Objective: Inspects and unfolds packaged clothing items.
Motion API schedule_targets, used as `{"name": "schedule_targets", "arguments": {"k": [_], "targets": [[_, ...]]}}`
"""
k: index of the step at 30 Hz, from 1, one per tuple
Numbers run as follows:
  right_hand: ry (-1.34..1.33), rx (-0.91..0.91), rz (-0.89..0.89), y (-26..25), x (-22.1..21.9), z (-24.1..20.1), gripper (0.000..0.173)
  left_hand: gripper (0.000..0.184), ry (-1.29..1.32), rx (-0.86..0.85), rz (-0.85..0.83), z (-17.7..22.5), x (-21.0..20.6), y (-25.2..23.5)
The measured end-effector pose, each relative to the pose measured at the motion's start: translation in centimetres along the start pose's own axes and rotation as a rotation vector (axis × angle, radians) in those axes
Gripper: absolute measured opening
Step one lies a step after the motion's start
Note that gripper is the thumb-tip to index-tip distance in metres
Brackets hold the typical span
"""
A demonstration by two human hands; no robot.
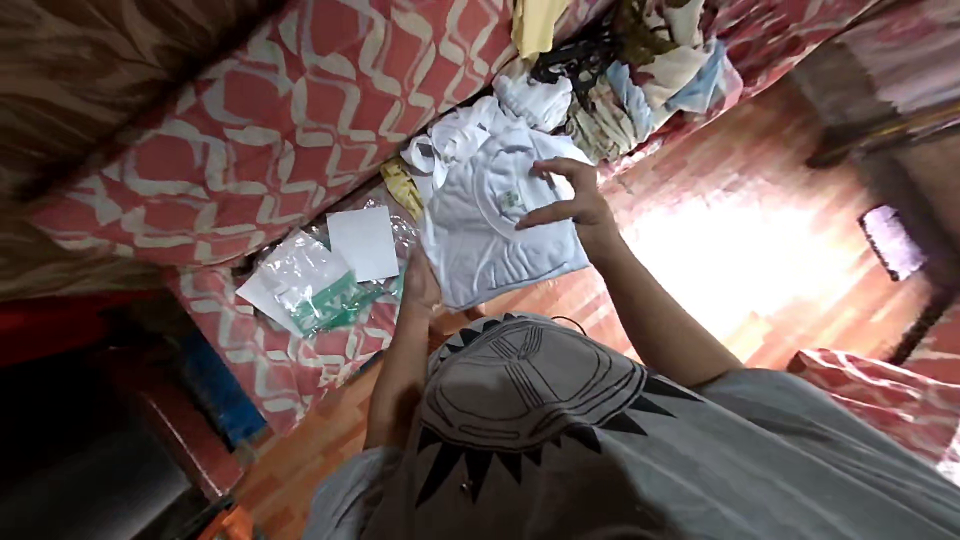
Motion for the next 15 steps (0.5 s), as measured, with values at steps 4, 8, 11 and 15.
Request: {"name": "schedule_targets", "arguments": {"k": [4,8,11,15], "targets": [[-0.478,-0.631,0.08,2.0,-1.1,4.8,0.06,0.04,-0.112,-0.055,0.155,3.8,0.2,-0.1],[-0.662,-1.023,0.082,5.6,-3.5,7.3,0.043,0.044,-0.184,-0.166,0.143,7.9,0.3,0.9],[-0.702,-1.118,0.078,6.5,-4.8,7.8,0.032,0.049,-0.288,-0.194,0.169,9.0,1.1,1.3],[-0.731,-1.035,0.035,5.3,-6.3,7.2,0.029,0.089,-0.778,-0.309,0.439,9.3,1.7,2.0]]}}
Point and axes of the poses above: each hand's wrist, its own y-axis away from the middle knuckle, its own x-axis out of the back of the hand, z = x × y, the point moved 10 cm from there along -y, towards the middle knuckle, and after that the axes turned 13 degrees about z, right-handed, at the moved point
